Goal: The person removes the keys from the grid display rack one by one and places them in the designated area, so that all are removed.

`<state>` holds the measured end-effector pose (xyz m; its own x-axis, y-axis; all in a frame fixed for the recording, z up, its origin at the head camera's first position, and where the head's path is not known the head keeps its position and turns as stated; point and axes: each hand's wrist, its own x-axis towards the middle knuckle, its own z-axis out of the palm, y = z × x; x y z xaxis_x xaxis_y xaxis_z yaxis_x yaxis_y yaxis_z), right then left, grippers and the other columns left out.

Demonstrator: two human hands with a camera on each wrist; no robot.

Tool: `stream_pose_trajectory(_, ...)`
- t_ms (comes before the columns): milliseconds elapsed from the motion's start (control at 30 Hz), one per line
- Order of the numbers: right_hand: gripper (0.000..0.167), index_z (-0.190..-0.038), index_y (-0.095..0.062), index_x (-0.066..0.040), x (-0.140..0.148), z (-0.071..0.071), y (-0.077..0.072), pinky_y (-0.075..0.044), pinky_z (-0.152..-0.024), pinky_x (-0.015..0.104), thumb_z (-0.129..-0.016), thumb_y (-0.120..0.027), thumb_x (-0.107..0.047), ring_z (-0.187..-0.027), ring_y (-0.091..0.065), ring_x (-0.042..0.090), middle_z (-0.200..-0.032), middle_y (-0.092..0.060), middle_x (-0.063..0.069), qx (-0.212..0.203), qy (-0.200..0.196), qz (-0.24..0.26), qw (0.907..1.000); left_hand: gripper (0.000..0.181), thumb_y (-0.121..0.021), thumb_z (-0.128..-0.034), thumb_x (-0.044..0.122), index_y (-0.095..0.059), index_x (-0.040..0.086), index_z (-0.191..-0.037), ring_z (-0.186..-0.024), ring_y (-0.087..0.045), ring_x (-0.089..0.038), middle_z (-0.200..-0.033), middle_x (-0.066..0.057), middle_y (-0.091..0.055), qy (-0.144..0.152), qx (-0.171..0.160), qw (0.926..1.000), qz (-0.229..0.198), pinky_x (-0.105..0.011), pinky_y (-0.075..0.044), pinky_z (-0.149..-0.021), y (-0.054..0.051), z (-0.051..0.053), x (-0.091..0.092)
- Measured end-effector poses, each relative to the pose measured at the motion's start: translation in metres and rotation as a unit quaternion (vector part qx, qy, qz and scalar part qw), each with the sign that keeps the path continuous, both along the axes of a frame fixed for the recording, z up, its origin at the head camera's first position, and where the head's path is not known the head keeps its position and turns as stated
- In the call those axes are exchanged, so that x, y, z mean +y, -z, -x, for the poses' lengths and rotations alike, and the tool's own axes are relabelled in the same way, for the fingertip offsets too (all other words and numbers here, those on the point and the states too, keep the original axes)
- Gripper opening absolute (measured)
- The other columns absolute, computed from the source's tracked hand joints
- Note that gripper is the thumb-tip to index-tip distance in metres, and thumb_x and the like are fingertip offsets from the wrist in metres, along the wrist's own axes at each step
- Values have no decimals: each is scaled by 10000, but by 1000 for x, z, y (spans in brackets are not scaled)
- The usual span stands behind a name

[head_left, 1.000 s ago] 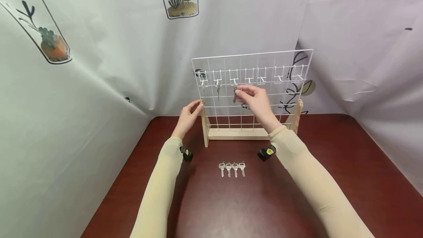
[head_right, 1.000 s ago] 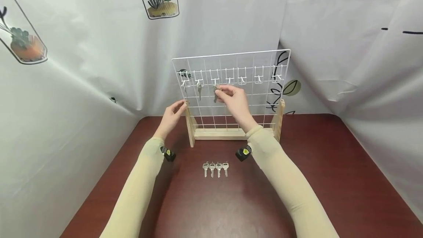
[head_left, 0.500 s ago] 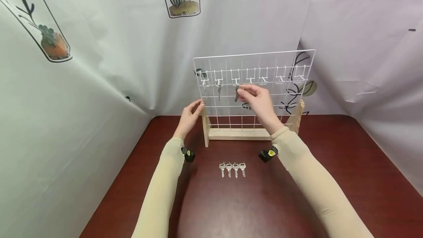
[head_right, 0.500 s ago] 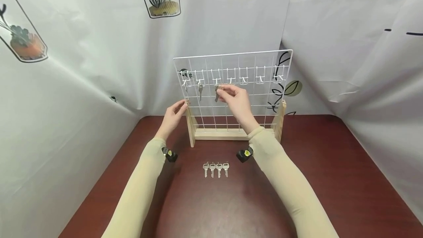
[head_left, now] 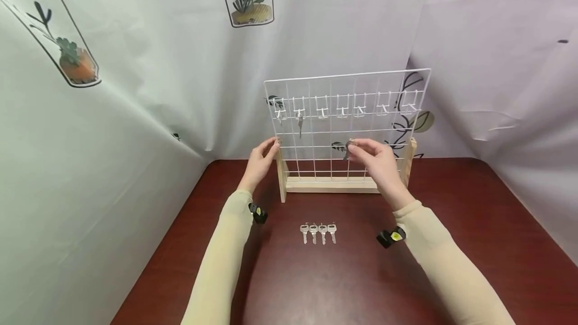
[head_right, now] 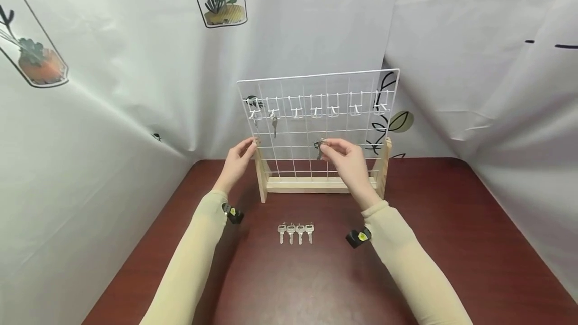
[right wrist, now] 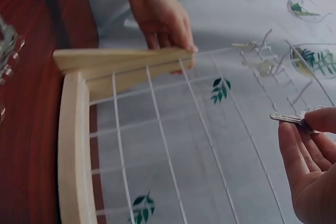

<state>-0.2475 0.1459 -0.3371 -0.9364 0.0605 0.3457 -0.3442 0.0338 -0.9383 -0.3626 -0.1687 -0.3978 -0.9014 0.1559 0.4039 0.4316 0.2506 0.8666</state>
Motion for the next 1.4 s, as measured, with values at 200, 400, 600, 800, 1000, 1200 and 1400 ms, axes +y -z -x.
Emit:
stream_pose_trajectory(200,367,-1194,-631,148,20,-14,9,-584,-792,233,-976,-687,-142,-810,-728,86,-961,-708,-71,-35,126,-207,9997,460,-609,-1033,254,-564,-22,-1398,-1265,-580,-290,-1348,-191,-624,-29,76,9999,-89,-398,-453,-1072,-1,0,1)
stream_pose_trajectory(400,314,-1157,-625,156,31,-26,21,-594,-770,251,-966,-687,-86,-803,-730,89,-946,-726,-54,-73,69,52,9999,436,-600,-1037,215,-564,-33,-1393,-1275,-571,-306,-1357,-215,-610,-34,-6,9998,-179,-408,-450,-1075,-5,-10,5)
stream_pose_trajectory(600,336,-1169,-596,194,36,-32,31,-588,-775,237,-961,-682,-56,-807,-723,65,-958,-713,-52,-126,132,267,9995,479,-606,-1032,295,-560,11,-1415,-1281,-570,-275,-1373,-166,-614,-54,-25,9998,-211,-398,-448,-1078,4,0,6)
stream_pose_trajectory(800,269,-1136,-644,134,39,-36,46,-590,-782,244,-959,-688,-64,-813,-717,68,-960,-721,-50,-413,120,445,9981,456,-591,-1040,237,-546,-8,-1422,-1295,-556,-290,-1377,-185,-605,41,-133,9991,-399,-402,-438,-1088,3,-3,5)
stream_pose_trajectory(1000,339,-1197,-626,123,48,-40,68,-583,-795,242,-969,-687,-120,-817,-712,67,-989,-701,-123,-933,52,-231,9954,429,-557,-1050,136,-512,-98,-1407,-1279,-561,-333,-1366,-258,-584,132,-79,9994,-300,-392,-465,-1062,-11,-18,7)
stream_pose_trajectory(1200,356,-1222,-617,149,51,-42,95,-586,-763,273,-966,-676,-91,-812,-690,96,-994,-712,-30,-1193,-312,-769,9894,445,-576,-1048,213,-541,-32,-1417,-1266,-570,-299,-1367,-208,-605,91,-59,9989,-452,-364,-469,-1054,6,-5,5)
stream_pose_trajectory(1400,350,-1202,-615,166,41,-36,117,-594,-760,285,-957,-682,-75,-823,-692,103,-1018,-730,181,-1281,-966,-941,9826,459,-595,-1037,301,-578,19,-1399,-1229,-595,-240,-1337,-146,-643,-38,126,9989,-461,-339,-486,-1029,15,3,5)
